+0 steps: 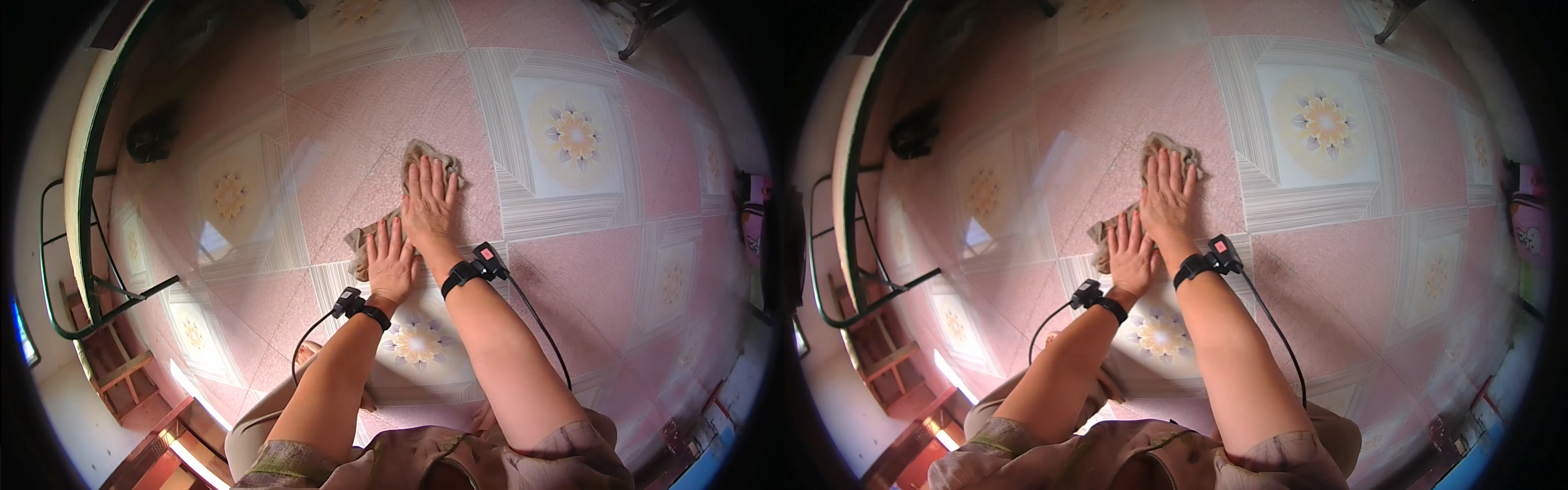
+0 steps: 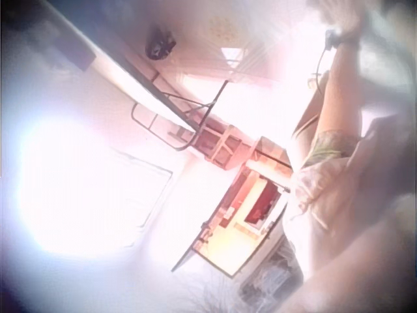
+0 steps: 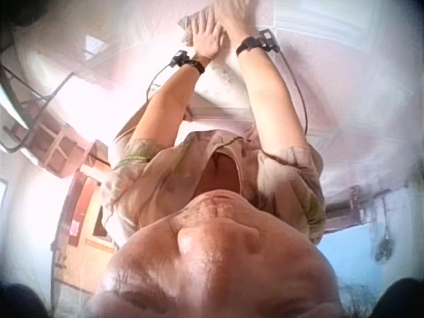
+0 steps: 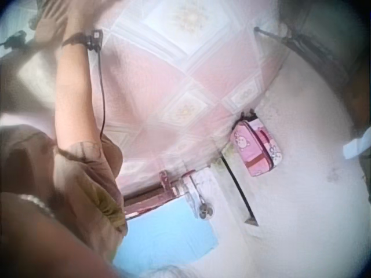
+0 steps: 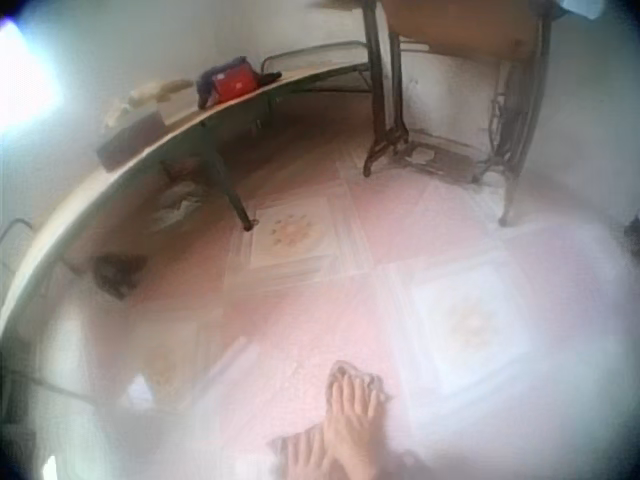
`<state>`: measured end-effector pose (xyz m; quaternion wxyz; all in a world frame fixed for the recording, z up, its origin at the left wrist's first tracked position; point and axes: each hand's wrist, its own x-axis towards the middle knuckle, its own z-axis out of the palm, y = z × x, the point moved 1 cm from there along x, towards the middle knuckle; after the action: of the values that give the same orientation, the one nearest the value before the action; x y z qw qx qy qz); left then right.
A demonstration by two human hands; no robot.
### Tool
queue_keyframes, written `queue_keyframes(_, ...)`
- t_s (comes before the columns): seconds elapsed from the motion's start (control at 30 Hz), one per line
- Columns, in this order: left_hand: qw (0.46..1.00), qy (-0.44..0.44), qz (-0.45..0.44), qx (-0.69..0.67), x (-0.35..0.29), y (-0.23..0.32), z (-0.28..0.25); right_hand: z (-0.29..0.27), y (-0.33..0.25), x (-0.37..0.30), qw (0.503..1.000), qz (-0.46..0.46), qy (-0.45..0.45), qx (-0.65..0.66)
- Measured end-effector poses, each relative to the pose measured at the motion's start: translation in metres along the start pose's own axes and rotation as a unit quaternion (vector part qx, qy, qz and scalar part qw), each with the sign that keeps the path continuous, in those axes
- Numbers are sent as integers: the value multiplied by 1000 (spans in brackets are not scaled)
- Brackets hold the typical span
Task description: The person kneels on a tiled floor and wipes it with a cloth, moving around furniture and cleaning under a table. The person scrubs the floor in circular and back-and-forth motions, focusing on different areas throughout the clip.
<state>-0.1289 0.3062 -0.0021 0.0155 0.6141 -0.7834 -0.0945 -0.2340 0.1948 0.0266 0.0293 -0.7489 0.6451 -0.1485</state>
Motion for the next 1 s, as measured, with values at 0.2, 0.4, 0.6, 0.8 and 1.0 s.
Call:
queue_keyframes(0.2,992,14,14,-121,-17,164,25,-51,127,-74,999,28,8,-33)
queue_keyframes(0.4,997,-18,-8,-73,-23,183,24,-58,157,-89,999,17,14,-46)
queue_keyframes(0.6,993,85,50,-63,-11,192,17,-71,166,-83,991,49,7,-122)
queue_keyframes(0.8,986,110,41,-118,-35,170,25,-54,142,-99,994,0,20,-107)
queue_keyframes(1.0,969,181,64,-158,-43,165,43,-30,153,-108,984,2,33,-178)
